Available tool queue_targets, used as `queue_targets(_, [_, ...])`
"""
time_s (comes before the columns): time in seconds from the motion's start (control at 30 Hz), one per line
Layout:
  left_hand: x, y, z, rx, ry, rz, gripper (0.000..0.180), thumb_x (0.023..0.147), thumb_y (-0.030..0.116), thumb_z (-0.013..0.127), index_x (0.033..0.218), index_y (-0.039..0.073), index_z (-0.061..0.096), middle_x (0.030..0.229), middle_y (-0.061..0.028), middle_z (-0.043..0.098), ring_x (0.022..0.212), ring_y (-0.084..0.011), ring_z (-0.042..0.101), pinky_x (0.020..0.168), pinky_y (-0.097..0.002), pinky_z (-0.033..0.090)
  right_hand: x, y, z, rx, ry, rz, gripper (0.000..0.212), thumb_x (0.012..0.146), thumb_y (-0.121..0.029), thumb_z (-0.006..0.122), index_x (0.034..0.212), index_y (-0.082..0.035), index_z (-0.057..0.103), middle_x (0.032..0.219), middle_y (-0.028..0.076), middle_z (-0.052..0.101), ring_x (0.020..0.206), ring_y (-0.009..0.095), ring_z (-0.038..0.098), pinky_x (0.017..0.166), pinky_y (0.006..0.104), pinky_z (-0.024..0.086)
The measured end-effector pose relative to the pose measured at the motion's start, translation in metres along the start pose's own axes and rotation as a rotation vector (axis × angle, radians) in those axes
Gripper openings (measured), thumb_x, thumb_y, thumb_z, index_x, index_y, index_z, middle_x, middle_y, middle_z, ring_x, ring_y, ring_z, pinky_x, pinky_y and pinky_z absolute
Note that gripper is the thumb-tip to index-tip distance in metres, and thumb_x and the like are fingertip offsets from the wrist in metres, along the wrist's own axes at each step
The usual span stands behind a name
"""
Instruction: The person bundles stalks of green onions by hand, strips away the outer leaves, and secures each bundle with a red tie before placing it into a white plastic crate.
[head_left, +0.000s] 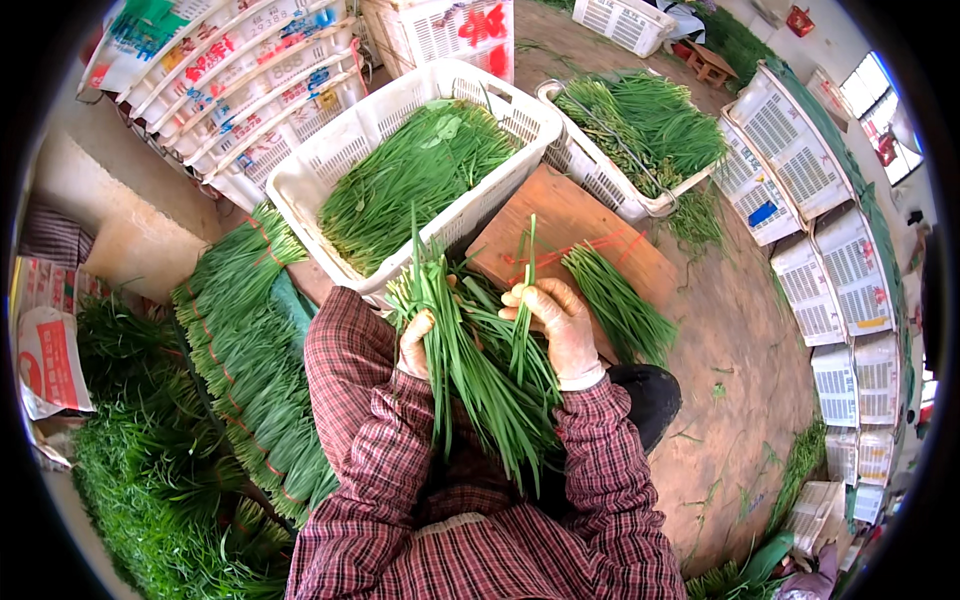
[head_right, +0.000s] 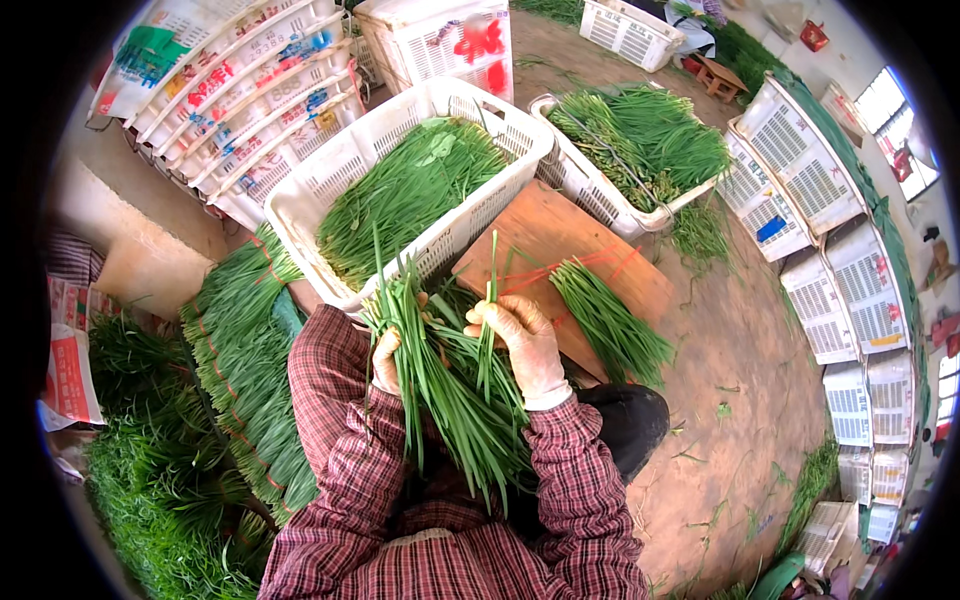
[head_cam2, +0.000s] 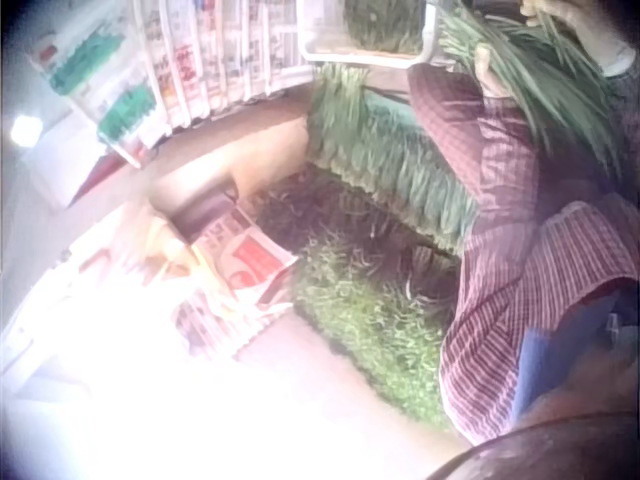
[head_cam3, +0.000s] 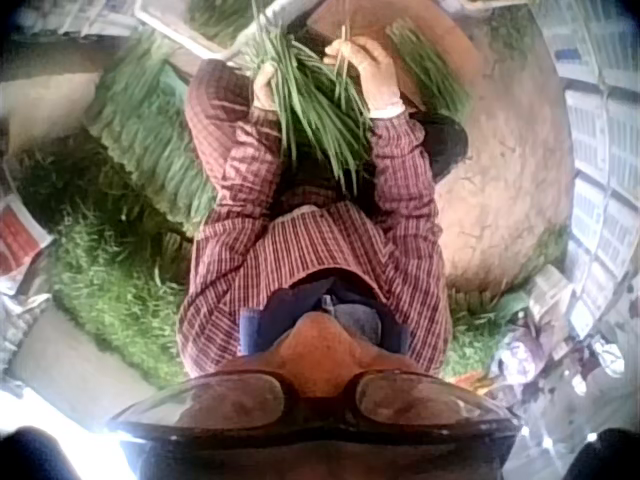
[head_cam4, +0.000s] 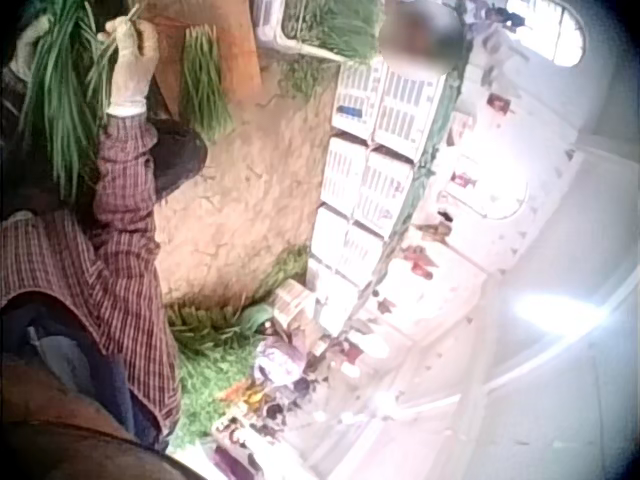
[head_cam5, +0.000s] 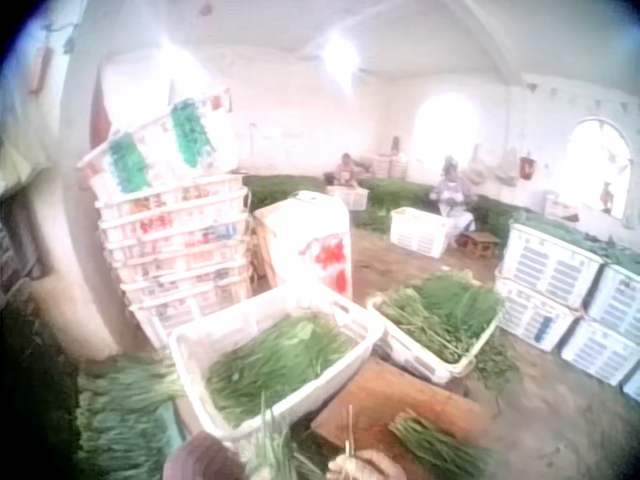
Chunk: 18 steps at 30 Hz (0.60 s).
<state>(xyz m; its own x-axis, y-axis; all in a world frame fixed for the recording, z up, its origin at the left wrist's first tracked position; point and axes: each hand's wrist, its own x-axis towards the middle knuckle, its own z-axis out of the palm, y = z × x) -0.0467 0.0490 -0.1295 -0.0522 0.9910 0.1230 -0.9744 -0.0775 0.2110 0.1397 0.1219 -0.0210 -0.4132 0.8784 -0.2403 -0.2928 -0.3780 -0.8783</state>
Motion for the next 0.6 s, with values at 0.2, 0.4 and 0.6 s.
queue_targets(0.2, [-0.004,0.011,0.001,0.146,-0.024,0.103,0.078,0.090,0.028,0.066,0.150,-0.004,0.029,0.113,-0.0212,0.063,0.083,-0.0337,0.069,0.063,-0.0461,0.064,0.014,-0.023,-0.015,0.080,0.088,-0.093,0.029,0.094,-0.027,0.068,0.105,-0.001,0.065,0.083,0.011,0.070,0.070,0.022,0.069,0.064,0.0320,0.059])
queue_targets(0.4, [-0.012,0.023,0.008,0.119,-0.007,0.255,0.076,0.087,0.025,0.068,0.149,-0.001,0.031,0.114,-0.0173,0.062,0.106,-0.0314,0.063,0.067,-0.0470,0.063,0.021,-0.050,-0.043,-0.168,-0.008,-0.163,0.023,0.100,-0.023,0.060,0.108,-0.003,0.065,0.075,0.004,0.065,0.052,0.007,0.055,0.048,0.0199,0.045])
queue_targets(0.6, [-0.017,0.036,0.010,0.164,-0.048,0.132,0.076,0.086,0.024,0.069,0.149,0.001,0.033,0.119,-0.0170,0.062,0.108,-0.0301,0.063,0.071,-0.0465,0.062,0.006,-0.018,-0.035,-1.424,-0.068,-0.681,0.059,0.092,-0.046,0.064,0.131,-0.002,0.057,0.119,0.021,0.066,0.111,0.037,0.063,0.096,0.0435,0.050])
